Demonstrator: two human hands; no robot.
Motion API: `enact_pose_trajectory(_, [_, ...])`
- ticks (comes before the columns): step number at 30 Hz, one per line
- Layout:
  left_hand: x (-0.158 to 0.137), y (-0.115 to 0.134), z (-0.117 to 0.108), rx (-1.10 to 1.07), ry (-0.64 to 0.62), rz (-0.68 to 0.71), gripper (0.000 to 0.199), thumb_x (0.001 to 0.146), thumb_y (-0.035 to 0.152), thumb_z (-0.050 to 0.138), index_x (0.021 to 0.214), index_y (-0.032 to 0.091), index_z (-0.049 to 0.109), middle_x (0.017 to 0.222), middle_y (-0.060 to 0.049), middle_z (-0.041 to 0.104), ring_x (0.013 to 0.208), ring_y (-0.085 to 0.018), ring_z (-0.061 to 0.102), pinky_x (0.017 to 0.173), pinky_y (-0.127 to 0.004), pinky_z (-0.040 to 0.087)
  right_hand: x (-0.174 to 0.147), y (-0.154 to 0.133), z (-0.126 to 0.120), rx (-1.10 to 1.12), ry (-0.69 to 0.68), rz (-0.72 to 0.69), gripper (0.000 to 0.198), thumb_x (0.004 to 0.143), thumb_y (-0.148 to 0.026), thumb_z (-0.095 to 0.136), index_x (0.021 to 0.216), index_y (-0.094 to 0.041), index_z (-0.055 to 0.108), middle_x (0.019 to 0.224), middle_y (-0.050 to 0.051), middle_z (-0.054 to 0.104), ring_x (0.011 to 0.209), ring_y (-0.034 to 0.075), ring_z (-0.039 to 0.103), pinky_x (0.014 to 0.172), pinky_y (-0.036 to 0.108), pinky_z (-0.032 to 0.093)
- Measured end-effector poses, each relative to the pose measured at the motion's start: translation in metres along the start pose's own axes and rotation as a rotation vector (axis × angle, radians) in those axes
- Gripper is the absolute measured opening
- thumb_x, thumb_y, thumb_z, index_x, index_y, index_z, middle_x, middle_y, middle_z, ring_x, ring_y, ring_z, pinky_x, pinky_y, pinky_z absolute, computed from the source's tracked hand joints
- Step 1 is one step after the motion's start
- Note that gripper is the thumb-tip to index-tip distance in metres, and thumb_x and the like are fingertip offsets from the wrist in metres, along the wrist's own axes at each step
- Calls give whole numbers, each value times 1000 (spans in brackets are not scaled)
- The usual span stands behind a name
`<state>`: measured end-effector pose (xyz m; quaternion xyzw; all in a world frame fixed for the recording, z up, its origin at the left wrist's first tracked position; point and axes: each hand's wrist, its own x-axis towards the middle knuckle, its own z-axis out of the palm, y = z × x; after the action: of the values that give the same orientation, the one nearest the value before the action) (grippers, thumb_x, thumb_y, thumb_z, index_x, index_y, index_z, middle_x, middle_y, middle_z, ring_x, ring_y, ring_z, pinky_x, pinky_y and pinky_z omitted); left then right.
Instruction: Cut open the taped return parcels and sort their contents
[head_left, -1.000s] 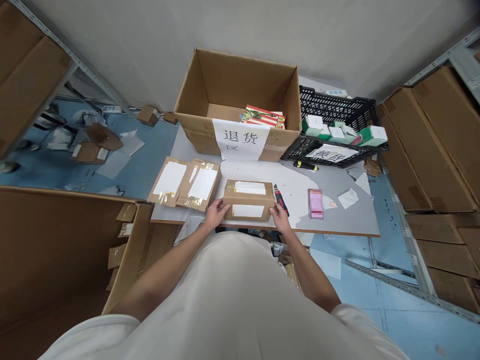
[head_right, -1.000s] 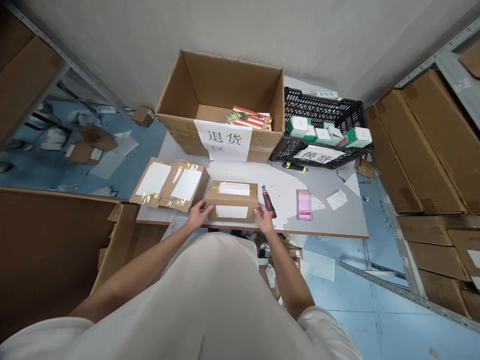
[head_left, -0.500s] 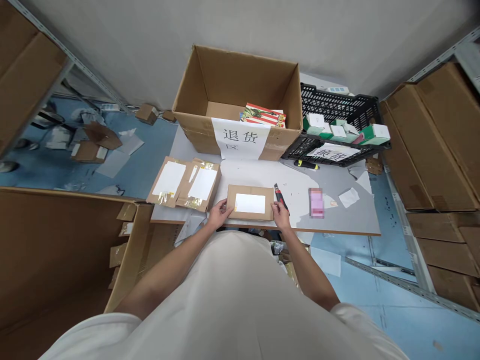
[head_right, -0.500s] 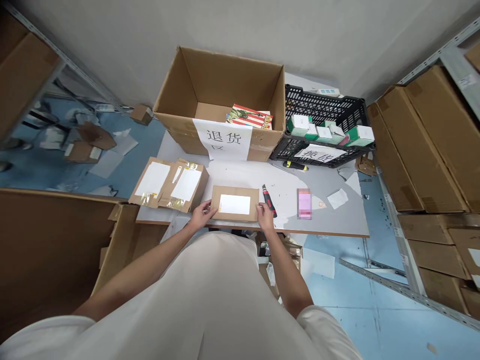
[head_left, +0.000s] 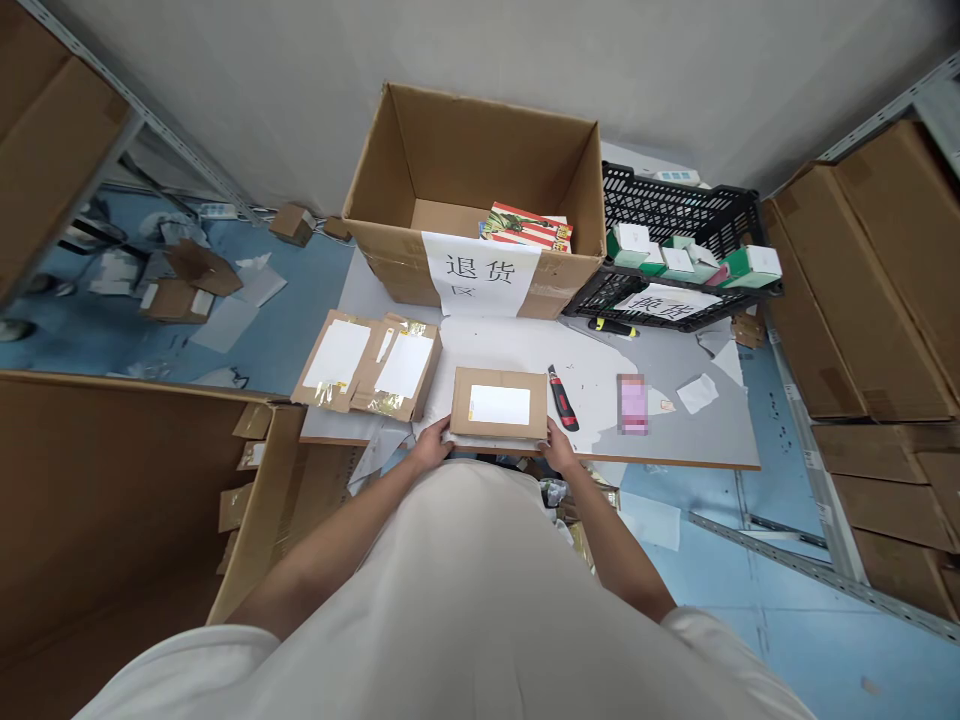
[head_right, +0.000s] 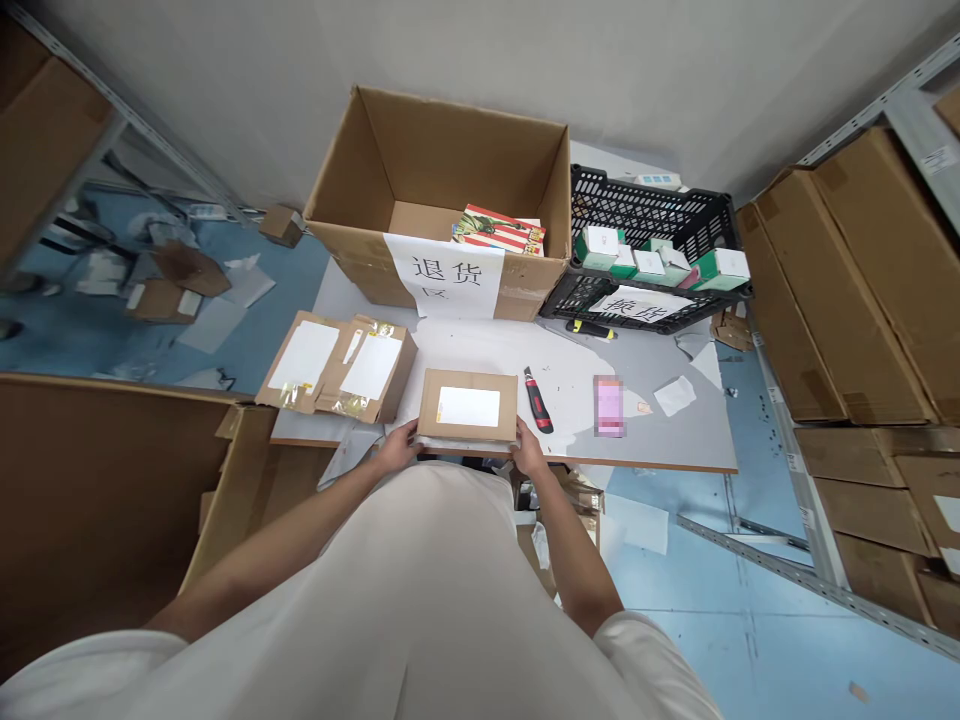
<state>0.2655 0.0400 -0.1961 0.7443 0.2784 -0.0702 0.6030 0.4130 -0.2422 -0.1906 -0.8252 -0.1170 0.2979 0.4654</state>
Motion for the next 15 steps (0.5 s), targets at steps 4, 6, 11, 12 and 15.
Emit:
enact_pose_trajectory(4, [-1, 8, 5, -18, 12, -19, 56, 66, 23, 66, 120, 16, 61, 108, -7, 71, 102, -26, 64, 94, -42, 51, -2, 4, 4, 22, -32, 4, 75, 69, -16, 59, 141, -22, 41, 127, 7, 62, 110, 23, 61, 100, 44, 46])
enact_pose_trajectory(6, [-1, 12, 6, -42, 41, -21, 53, 67, 28, 67, 119, 16, 61, 109, -8, 71, 103, -25, 64, 93, -40, 50, -3, 2, 4, 23, -18, -13, 67, 72, -18, 58, 137, -21, 45, 124, 7, 64, 105, 22, 62, 97, 43, 48])
enact_pose_trajectory(11, [-6, 25, 4, 21, 131, 51, 45, 75, 40, 63, 113, 16, 63, 106, -9, 68, 95, -23, 64, 83, -37, 54, -4, -11, -9, -78, -34, -77, 46, 81, -33, 54, 125, -17, 56, 107, 8, 69, 88, 20, 64, 83, 38, 52])
enact_pose_trajectory(12, [-7, 28, 4, 42, 155, 69, 44, 76, 41, 62, 112, 16, 63, 104, -9, 67, 91, -22, 63, 80, -36, 54, -4, -15, -12, -96, -20, -98, 45, 83, -36, 53, 124, -17, 57, 108, 9, 68, 89, 20, 64, 83, 37, 51])
enact_pose_trajectory(15, [-8, 38, 3, 73, 217, 129, 49, 76, 44, 63, 116, 15, 62, 100, -8, 61, 79, -17, 60, 70, -32, 55, -3, -27, -20, -145, 38, -140, 48, 88, -44, 47, 125, -16, 57, 109, 12, 66, 92, 22, 62, 84, 37, 50])
